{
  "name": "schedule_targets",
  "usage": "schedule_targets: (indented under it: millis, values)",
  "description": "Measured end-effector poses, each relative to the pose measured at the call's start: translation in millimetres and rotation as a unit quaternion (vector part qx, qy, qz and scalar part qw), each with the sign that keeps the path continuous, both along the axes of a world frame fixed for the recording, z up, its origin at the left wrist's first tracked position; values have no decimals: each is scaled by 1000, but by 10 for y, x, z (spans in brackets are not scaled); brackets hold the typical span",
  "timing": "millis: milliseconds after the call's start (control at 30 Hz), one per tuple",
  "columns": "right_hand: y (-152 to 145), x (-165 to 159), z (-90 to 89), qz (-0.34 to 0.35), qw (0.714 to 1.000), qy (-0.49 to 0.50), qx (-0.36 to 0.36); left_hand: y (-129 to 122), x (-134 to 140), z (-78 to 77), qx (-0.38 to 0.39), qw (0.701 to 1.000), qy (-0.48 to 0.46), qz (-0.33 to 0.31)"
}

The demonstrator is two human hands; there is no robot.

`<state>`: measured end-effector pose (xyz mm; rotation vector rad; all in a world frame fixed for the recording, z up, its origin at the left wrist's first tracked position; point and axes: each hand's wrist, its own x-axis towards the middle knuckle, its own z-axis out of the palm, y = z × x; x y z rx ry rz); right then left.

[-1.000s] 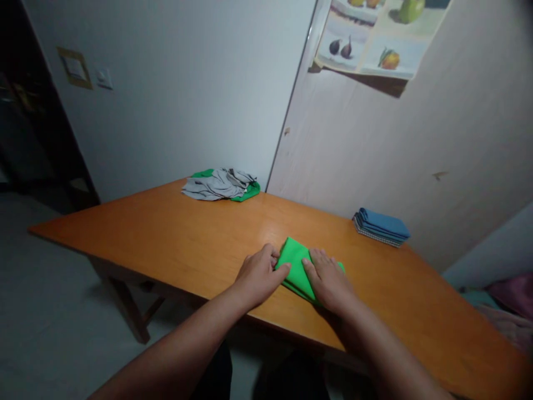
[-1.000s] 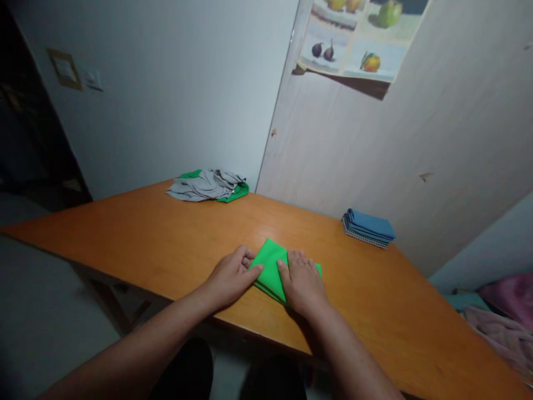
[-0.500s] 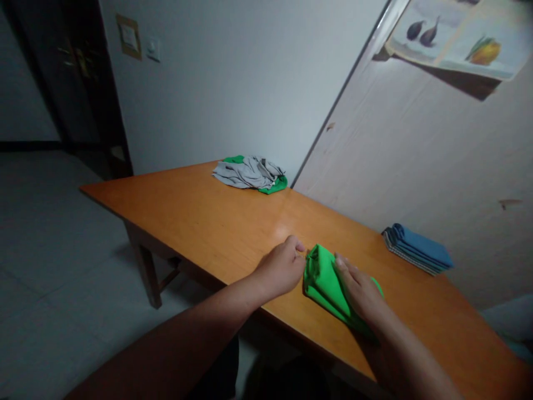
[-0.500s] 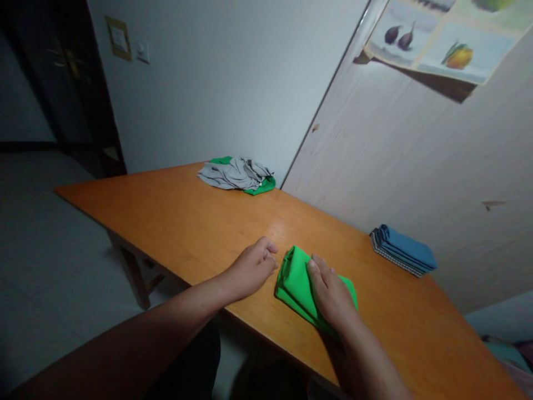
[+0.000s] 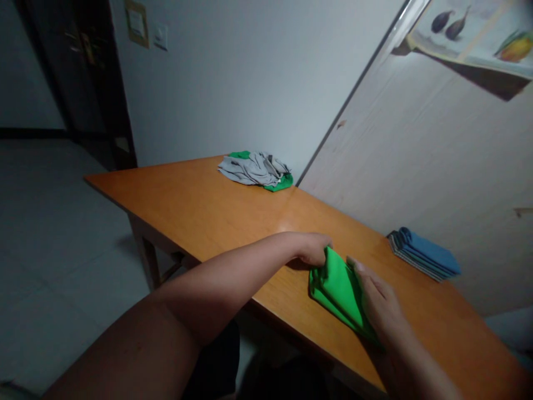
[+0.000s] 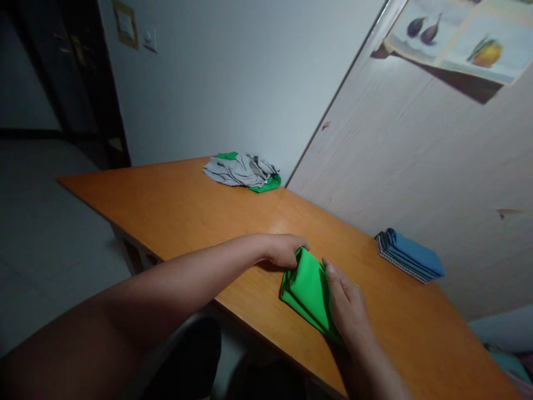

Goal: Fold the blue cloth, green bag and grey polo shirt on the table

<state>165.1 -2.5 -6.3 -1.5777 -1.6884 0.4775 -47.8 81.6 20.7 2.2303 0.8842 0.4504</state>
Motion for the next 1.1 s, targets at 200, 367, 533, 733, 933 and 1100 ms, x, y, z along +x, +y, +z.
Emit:
schedule_targets:
  millis: [200, 367, 533, 733, 933, 1100]
  values:
    - [-7, 4, -8, 6, 1000, 6, -11, 120, -50, -186, -64, 994, -78, -44]
    - [-30, -16, -5, -7, 1000, 10, -17, 133, -60, -289, -60, 994, -89, -10]
    - [-43, -22, -12, 2, 1000, 8, -24, 105, -12, -280, 30, 998, -52, 6]
    - [-57, -25, -28, 15, 998, -61, -16, 136, 58, -278, 64, 997, -19, 43]
    - [-115, -30, -61, 64, 980, -190, 0, 165, 78, -221, 51, 996, 7, 75]
    - [-113, 5, -92, 95, 969, -228, 10, 163, 60, -203, 2, 995, -25, 97]
